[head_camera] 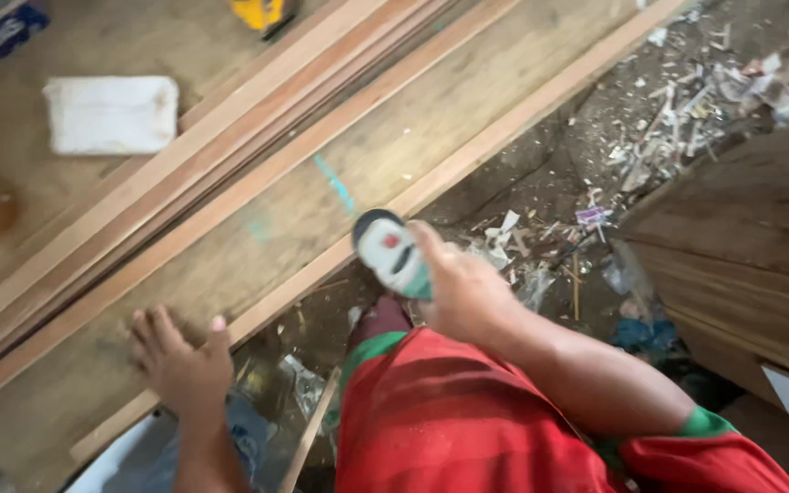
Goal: The person sands long wooden strips using a handheld power sander, moving it along the length of the wood while holding the strips in place with their other hand.
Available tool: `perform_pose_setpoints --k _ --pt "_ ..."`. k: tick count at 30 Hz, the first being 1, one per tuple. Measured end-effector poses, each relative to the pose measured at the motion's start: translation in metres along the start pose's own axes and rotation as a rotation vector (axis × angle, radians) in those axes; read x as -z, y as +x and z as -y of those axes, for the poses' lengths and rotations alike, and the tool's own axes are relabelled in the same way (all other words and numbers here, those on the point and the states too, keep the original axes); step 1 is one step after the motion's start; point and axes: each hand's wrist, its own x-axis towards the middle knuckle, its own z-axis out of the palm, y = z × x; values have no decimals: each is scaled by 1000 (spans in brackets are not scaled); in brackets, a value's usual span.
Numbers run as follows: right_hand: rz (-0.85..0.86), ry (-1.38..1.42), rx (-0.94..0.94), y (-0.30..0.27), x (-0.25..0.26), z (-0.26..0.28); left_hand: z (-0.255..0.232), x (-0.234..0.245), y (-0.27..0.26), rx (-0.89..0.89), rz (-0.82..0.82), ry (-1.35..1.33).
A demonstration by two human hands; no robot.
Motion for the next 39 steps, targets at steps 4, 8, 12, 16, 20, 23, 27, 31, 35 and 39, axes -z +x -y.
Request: perform_pose_setpoints --k 4,8,12,16,20,23,27,31,35,39 --pt "-6 -21 89 8 21 -26 -1 -2 -1 -84 -89 14" --pt "-95 62 -116 22 85 -63 6 -10 0 -230 -185 41" --pt "-188 103 -179 46 143 -134 9 -9 3 -120 -49 111" --pt "-331 145 -119 79 205 -211 -6 -25 -7 36 -9 185" --pt "-427 149 -196 96 256 -258 -68 -34 -19 68 -168 80" --pt "-485 123 -157 106 272 -282 -140 -60 -8 -198 -219 164" --pt "-409 329 -37 89 266 -243 -325 -60 20 -144 -196 -25" --pt "-189 102 -78 84 235 -205 -400 -90 34 -149 41 -316" --pt "-77 -45 88 89 199 -198 -411 -120 35 -65 -20 -126" --pt "-85 -56 122 99 212 -215 -425 -106 40 -22 -2 -95"
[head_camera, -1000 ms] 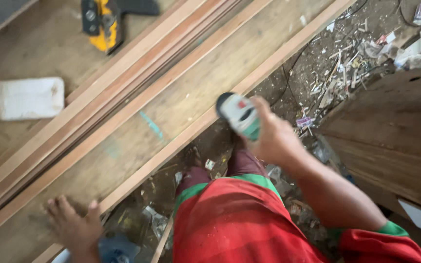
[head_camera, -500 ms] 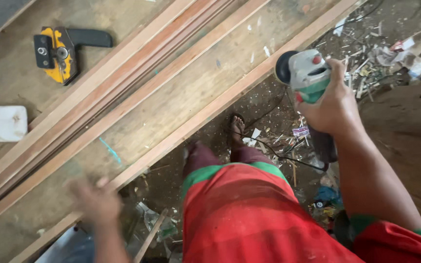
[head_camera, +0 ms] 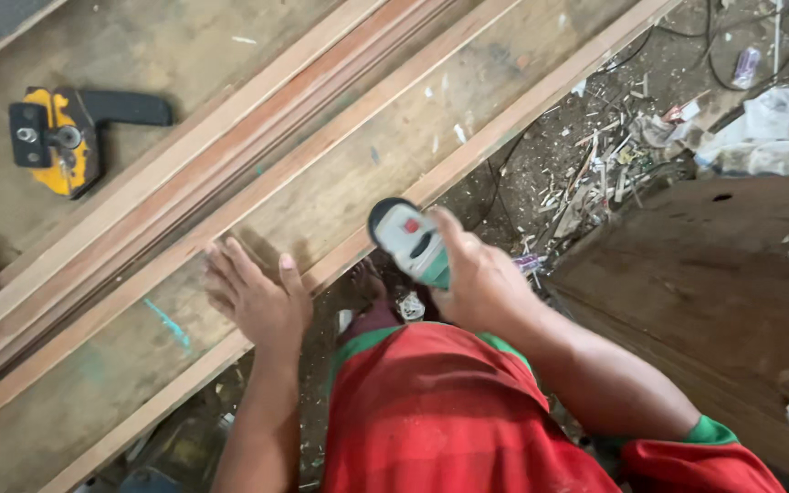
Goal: The person sands long wooden strips using a handheld power sander, moving it along the length of the wood while holding the strips in place with their other hand.
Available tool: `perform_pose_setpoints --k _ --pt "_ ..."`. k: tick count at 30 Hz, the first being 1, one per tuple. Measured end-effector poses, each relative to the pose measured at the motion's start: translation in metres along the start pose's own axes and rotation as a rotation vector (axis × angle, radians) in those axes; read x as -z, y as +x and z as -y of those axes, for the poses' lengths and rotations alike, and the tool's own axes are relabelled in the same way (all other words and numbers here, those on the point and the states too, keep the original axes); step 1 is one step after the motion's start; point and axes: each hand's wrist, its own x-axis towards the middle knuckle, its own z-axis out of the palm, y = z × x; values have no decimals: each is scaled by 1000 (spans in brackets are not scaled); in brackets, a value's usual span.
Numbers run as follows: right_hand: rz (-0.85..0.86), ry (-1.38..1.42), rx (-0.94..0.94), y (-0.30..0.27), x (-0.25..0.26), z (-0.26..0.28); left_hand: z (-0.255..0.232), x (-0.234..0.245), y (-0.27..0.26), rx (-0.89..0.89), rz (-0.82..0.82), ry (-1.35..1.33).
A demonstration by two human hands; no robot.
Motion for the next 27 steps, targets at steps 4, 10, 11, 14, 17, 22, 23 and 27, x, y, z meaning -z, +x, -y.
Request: perform_pose_setpoints --k 4,10,11,14,17,22,23,27 --pt "-122 73 -58 0 45 -23 -8 5 2 19 -4 -25" --pt "-232 98 -176 23 113 -104 -15 1 2 37 -61 24" --pt "-264 77 -205 30 125 -122 -16 -1 1 15 -91 59" --pt "-274 61 -262 39 169 -153 -60 28 -8 36 -82 48" --pt "-406 85 -214 54 193 -196 -101 -14 -5 -208 -353 -2" --pt "-401 89 -127 69 216 -235 -201 -67 4 -11 -200 -180" --pt "-376 130 -124 67 217 -229 -202 -85 7 203 -110 -111" --pt "-151 37 -145 54 200 -175 -201 -81 9 265 -52 -5"
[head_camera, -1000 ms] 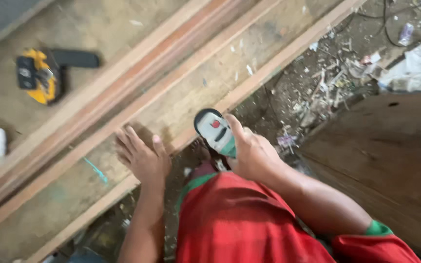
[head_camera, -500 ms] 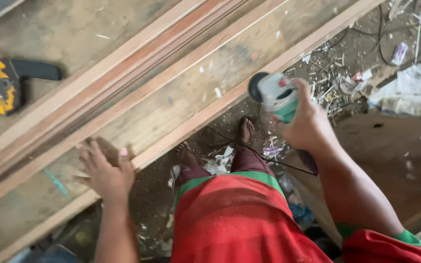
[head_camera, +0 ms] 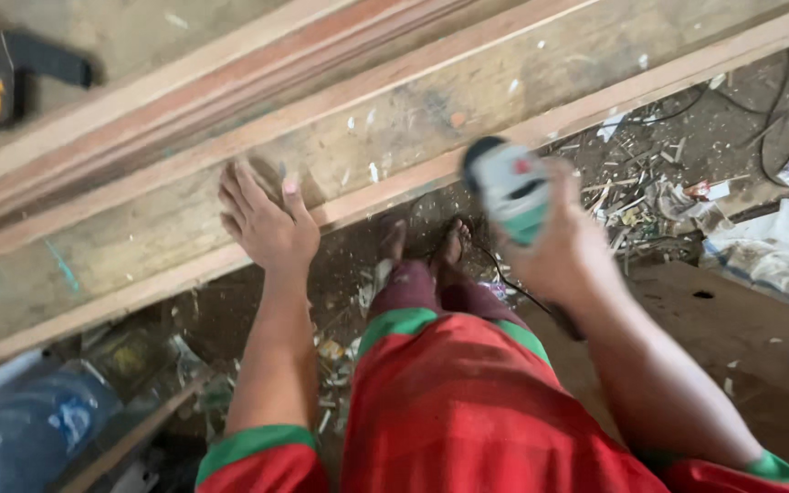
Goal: The person sands long wooden strips using a handheld power sander, moving it along the length of the wood while holding the strips in place with their other hand.
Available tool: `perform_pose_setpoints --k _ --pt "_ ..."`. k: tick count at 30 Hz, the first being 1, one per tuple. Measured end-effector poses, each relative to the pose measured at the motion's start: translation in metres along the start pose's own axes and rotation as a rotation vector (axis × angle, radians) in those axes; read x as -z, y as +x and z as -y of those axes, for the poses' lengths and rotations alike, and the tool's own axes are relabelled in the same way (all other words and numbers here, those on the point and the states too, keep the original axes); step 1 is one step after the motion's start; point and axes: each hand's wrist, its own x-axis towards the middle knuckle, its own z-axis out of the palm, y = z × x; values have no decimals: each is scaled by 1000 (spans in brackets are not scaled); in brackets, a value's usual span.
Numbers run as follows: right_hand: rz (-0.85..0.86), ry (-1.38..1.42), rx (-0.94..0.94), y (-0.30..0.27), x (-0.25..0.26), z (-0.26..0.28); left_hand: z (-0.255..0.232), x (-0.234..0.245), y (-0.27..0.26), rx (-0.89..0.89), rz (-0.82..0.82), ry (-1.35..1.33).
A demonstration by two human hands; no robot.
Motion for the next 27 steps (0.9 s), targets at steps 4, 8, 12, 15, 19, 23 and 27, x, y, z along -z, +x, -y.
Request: perform_pose_setpoints --k 4,8,12,15,19,23,27 --pt "222 -139 161 -3 -31 25 -4 10 5 36 126 -101" --pt "280 -221 452 -5 -62 42 2 24 7 -16 134 -325" --pt "334 -235 453 -9 -57 44 12 18 8 -41 171 -334" --pt "287 -176 359 0 -42 27 2 21 8 -74 171 -206" --pt "103 -73 174 5 -7 7 -6 25 7 -52 127 -99" --pt "-24 -15 53 29 23 -34 -9 21 8 -68 78 -2" --pt "-108 -36 -16 52 59 -70 -12 18 7 -90 13 9"
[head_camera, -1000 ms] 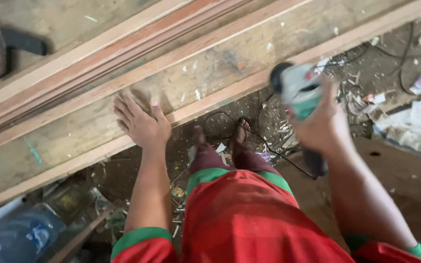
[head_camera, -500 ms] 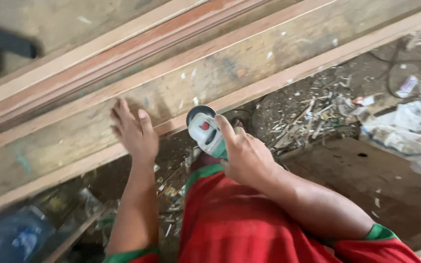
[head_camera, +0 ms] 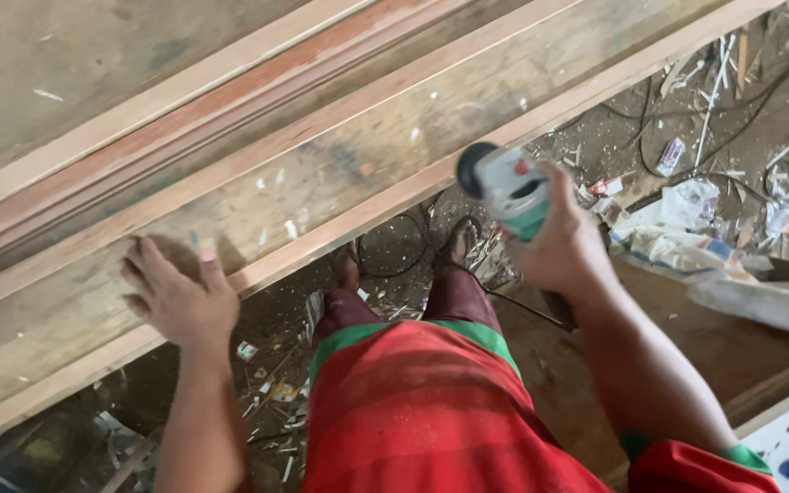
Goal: The person sands long wooden strips using a handheld power sander, moving it along the length of the wood while holding the strips in place with their other hand.
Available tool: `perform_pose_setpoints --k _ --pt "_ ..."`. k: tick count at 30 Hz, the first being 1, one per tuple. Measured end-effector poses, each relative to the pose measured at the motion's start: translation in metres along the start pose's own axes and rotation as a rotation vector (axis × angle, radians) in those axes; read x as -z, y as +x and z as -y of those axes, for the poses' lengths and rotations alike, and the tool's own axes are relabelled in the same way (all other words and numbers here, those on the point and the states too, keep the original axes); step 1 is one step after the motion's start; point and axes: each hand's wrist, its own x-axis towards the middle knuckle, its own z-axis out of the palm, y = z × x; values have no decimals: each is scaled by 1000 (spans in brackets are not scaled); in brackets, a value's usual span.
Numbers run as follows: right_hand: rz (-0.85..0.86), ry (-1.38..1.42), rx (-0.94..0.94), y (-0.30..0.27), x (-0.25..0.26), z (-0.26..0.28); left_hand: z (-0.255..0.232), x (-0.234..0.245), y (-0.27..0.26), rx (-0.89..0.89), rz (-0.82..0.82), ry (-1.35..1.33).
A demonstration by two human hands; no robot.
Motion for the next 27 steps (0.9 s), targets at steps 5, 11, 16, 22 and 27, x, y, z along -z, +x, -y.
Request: perform_pose_setpoints --k 5,11,16,22,27 --pt "-91 100 87 47 37 -76 -4 -4 -4 -13 -39 -3" --pt "-165 177 -1 88 79 -125 -16 -4 -9 -20 -44 29" --pt "-78 138 -26 72 77 -100 -26 -1 0 137 14 65" --pt "321 60 106 33 43 -25 -25 -1 -2 68 -28 37" --pt "571 -124 241 22 13 13 -35 7 -2 149 39 31"
